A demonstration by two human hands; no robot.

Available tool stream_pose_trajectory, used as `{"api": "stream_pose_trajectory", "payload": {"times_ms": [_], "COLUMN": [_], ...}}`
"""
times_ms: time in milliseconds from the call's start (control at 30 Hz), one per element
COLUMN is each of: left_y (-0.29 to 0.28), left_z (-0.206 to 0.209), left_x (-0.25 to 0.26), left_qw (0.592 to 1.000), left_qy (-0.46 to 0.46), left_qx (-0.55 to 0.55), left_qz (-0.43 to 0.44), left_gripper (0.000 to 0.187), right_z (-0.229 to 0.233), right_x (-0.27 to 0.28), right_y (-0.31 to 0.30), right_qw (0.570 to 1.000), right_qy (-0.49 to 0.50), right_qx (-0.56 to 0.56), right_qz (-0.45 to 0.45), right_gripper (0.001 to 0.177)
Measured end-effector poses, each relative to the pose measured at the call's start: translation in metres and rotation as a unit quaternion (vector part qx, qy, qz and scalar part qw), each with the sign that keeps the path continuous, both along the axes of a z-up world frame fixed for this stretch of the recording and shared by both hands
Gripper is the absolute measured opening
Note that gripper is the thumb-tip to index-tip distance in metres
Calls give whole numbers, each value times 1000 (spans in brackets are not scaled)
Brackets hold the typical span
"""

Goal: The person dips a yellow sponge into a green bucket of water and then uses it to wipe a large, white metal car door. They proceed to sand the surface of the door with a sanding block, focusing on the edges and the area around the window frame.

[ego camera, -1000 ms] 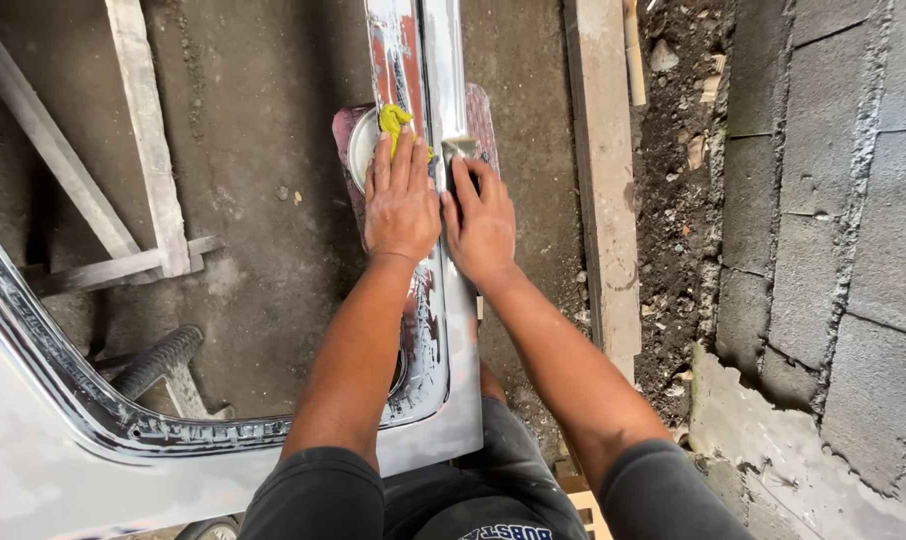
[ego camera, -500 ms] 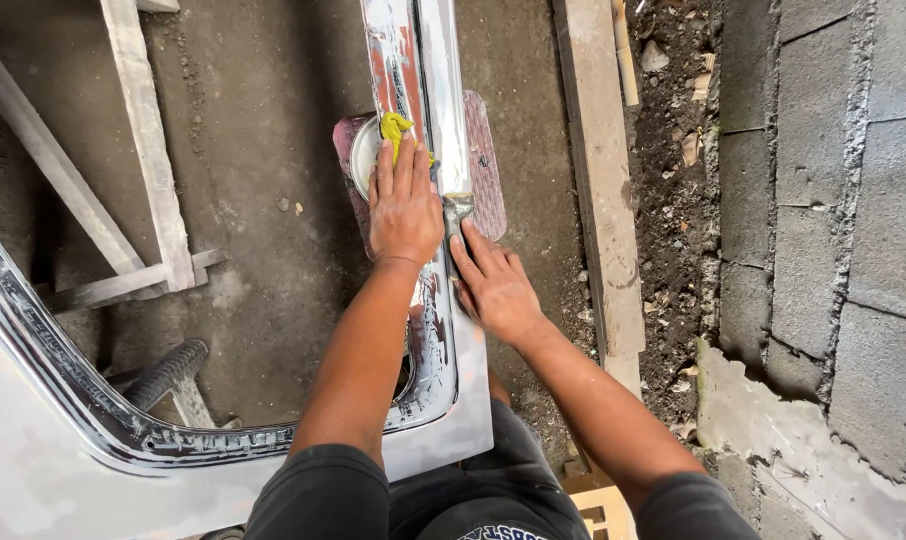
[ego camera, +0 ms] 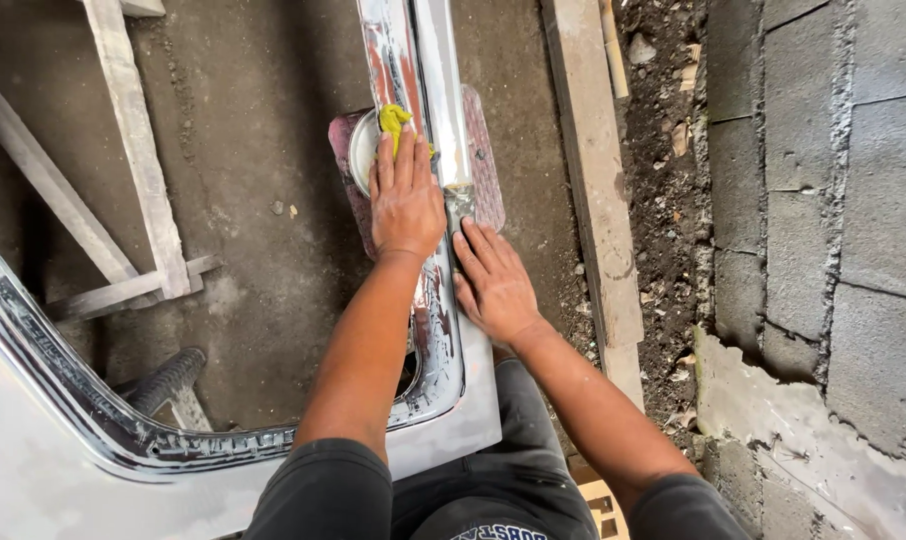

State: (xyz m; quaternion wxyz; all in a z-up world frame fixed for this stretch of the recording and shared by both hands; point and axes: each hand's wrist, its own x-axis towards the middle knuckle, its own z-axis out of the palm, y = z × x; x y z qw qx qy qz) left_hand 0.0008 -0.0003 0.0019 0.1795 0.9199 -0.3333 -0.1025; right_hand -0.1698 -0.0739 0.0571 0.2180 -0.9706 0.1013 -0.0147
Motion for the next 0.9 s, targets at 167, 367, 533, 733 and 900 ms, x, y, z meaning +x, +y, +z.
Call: {"api": "stream_pose_trajectory", "payload": {"times_ms": [167, 367, 533, 733, 900], "left_y": [5, -13, -45, -52, -57], "left_z": [-1, 0, -2, -6, -4], "left_x": [-3, 16, 68, 82, 85], "left_qw": [1000, 999, 999, 999, 999], "left_qy": [0, 33, 1, -1, 0], "left_qx": [-15, 13, 31, 22, 9], "left_qz": [11, 4, 34, 45, 49], "left_gripper": [61, 63, 68, 69, 71], "right_z": [-20, -51, -45, -22, -46], "right_x": [16, 136, 179, 96, 155], "right_y": [-19, -100, -120, -81, -105], "right_qw": [998, 994, 995, 993, 994], "right_qy": [-28, -94, -87, -54, -84], "right_qx": [50, 47, 35, 81, 62], "right_qz": [13, 17, 27, 66, 32], "right_gripper": [56, 52, 52, 50, 48]}}
